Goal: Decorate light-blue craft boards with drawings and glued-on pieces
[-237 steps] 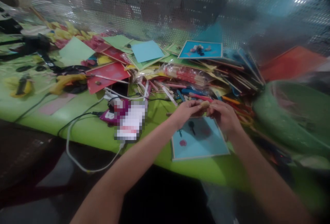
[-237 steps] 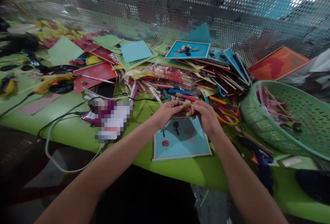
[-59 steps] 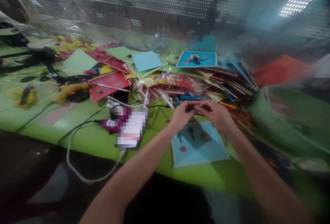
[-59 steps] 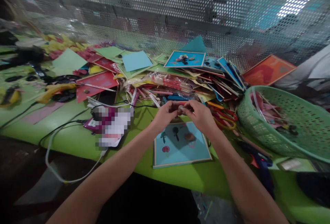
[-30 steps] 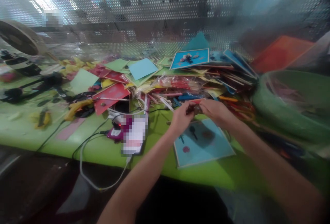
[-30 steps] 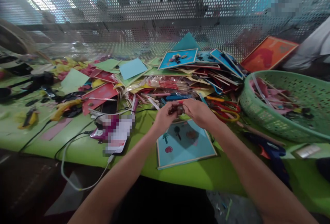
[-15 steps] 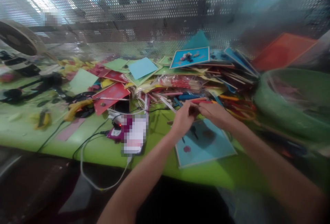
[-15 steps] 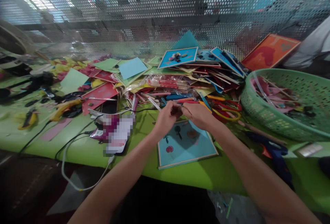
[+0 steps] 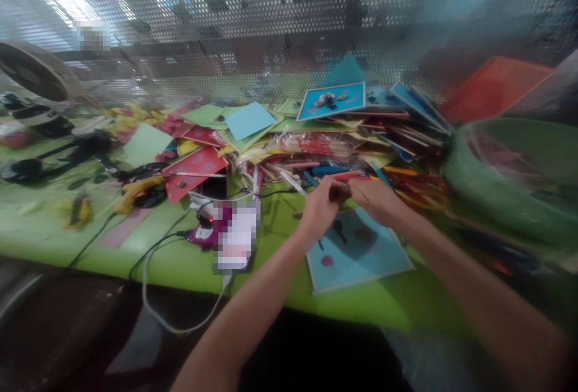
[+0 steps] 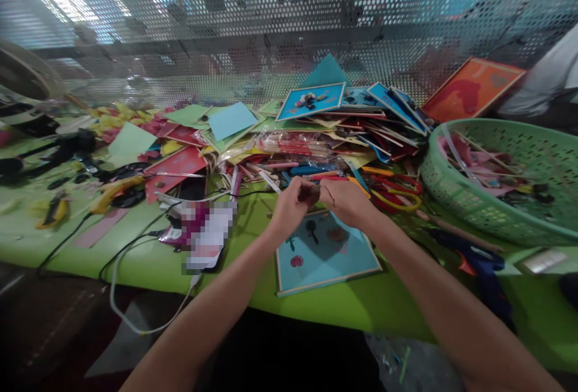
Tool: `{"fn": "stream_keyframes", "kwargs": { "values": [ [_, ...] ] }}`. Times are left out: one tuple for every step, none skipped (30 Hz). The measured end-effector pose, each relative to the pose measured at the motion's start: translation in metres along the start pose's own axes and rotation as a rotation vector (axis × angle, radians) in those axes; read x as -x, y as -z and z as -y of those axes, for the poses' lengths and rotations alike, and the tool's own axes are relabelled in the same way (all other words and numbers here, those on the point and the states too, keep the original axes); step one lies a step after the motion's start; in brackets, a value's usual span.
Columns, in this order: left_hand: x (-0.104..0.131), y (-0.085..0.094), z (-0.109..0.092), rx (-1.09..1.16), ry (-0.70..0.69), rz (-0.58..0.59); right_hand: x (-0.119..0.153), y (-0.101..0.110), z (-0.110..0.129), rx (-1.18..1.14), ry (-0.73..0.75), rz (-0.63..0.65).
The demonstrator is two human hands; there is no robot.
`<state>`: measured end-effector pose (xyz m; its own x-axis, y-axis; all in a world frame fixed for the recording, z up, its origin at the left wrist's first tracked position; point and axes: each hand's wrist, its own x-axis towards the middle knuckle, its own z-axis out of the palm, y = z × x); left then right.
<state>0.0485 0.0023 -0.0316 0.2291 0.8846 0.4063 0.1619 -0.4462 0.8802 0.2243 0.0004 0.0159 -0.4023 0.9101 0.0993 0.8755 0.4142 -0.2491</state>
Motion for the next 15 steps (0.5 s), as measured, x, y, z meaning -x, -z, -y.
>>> {"fn": "stream_keyframes", "kwargs": {
  "values": [
    [-0.0002, -0.0002, 0.0004, 0.007, -0.004, -0.007, 0.0002, 0.0012, 0.0005, -0.037, -0.021, -0.004],
    [-0.0004, -0.0003, 0.0006, 0.013, -0.01, -0.014, 0.0005, 0.0024, 0.001, -0.08, -0.037, -0.007],
    [-0.0005, -0.0003, 0.0005, 0.015, -0.019, -0.019, 0.0008, 0.0035, 0.0013, -0.121, -0.04, -0.005],
    [-0.0004, -0.0001, 0.0, 0.01, -0.028, -0.022, 0.0011, 0.0042, 0.0016, -0.153, -0.033, -0.001],
    [-0.0002, 0.0001, -0.0009, 0.0, -0.037, -0.025, 0.0014, 0.0046, 0.0017, -0.17, -0.024, 0.003],
    [0.0001, 0.0004, -0.002, -0.013, -0.045, -0.024, 0.0015, 0.0047, 0.0018, -0.174, -0.017, 0.005],
    [0.0006, 0.0007, -0.0032, -0.028, -0.049, -0.023, 0.0015, 0.0044, 0.002, -0.17, -0.013, 0.007],
    [0.0012, 0.0009, -0.0043, -0.042, -0.049, -0.022, 0.0014, 0.0038, 0.0022, -0.16, -0.012, 0.008],
    [0.0018, 0.0011, -0.0052, -0.053, -0.047, -0.021, 0.0011, 0.003, 0.0025, -0.149, -0.017, 0.007],
    [0.0023, 0.0012, -0.0058, -0.059, -0.043, -0.022, 0.0008, 0.0022, 0.0029, -0.138, -0.024, 0.004],
    [0.0027, 0.0012, -0.0061, -0.06, -0.04, -0.022, 0.0006, 0.0014, 0.0034, -0.126, -0.03, 0.001],
    [0.0029, 0.0011, -0.0061, -0.06, -0.039, -0.023, 0.0003, 0.0005, 0.0038, -0.111, -0.034, -0.002],
    [0.003, 0.0011, -0.0059, -0.059, -0.039, -0.024, 0.0001, -0.0004, 0.0042, -0.096, -0.036, -0.005],
    [0.003, 0.0011, -0.0055, -0.057, -0.039, -0.023, 0.0, -0.0013, 0.0044, -0.082, -0.034, -0.008],
    [0.0029, 0.0011, -0.0052, -0.055, -0.038, -0.022, 0.0, -0.0023, 0.0043, -0.072, -0.029, -0.013]
  ]
}}
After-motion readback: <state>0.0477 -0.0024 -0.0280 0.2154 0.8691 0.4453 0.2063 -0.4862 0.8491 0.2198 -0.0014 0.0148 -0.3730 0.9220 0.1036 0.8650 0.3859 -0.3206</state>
